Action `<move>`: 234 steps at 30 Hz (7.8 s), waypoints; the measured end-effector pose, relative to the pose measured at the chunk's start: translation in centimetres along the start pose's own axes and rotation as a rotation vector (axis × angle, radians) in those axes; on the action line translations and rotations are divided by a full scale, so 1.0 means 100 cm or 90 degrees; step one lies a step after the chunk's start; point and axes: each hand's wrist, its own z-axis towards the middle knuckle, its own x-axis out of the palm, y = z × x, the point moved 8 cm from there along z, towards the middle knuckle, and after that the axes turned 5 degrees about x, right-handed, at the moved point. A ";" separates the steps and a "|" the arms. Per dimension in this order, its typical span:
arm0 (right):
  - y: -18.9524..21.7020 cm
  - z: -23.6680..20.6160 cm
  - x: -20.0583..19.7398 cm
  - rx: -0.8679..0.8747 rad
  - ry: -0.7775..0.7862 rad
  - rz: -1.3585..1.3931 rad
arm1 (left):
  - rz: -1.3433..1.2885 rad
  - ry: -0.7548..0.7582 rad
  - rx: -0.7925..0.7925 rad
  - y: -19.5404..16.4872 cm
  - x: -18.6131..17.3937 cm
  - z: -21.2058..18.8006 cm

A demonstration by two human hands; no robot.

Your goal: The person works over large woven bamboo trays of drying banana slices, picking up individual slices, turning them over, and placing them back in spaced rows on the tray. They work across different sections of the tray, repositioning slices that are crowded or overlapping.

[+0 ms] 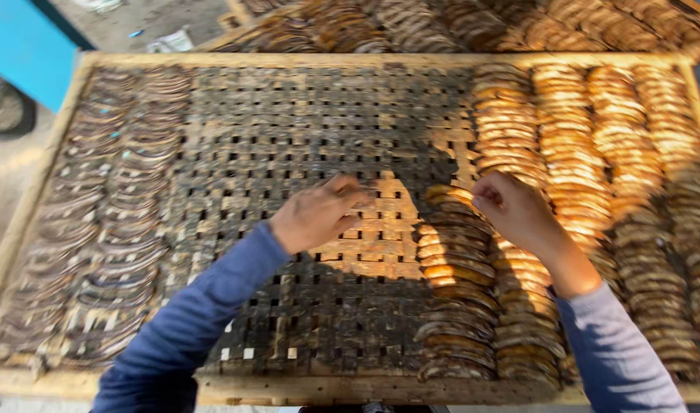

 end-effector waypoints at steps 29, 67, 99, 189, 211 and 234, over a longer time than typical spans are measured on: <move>0.469 -0.082 0.397 -0.726 0.246 -0.046 | -0.084 -0.332 -0.316 0.124 -0.080 -0.466; 0.276 -0.156 0.199 -0.217 0.333 0.124 | -0.407 -0.175 -0.039 -0.046 -0.004 -0.288; 0.116 -0.238 0.140 -0.026 0.012 -0.016 | -0.174 -0.220 0.022 -0.144 0.089 -0.172; 0.469 -0.029 0.404 -0.621 0.149 -0.140 | 0.033 -0.188 0.057 0.182 -0.113 -0.416; 0.477 -0.031 0.409 -0.593 -0.045 -0.234 | 0.325 -0.197 0.004 0.207 -0.081 -0.400; 0.236 -0.163 0.160 -0.115 0.123 0.091 | -0.366 -0.005 0.123 -0.042 0.010 -0.185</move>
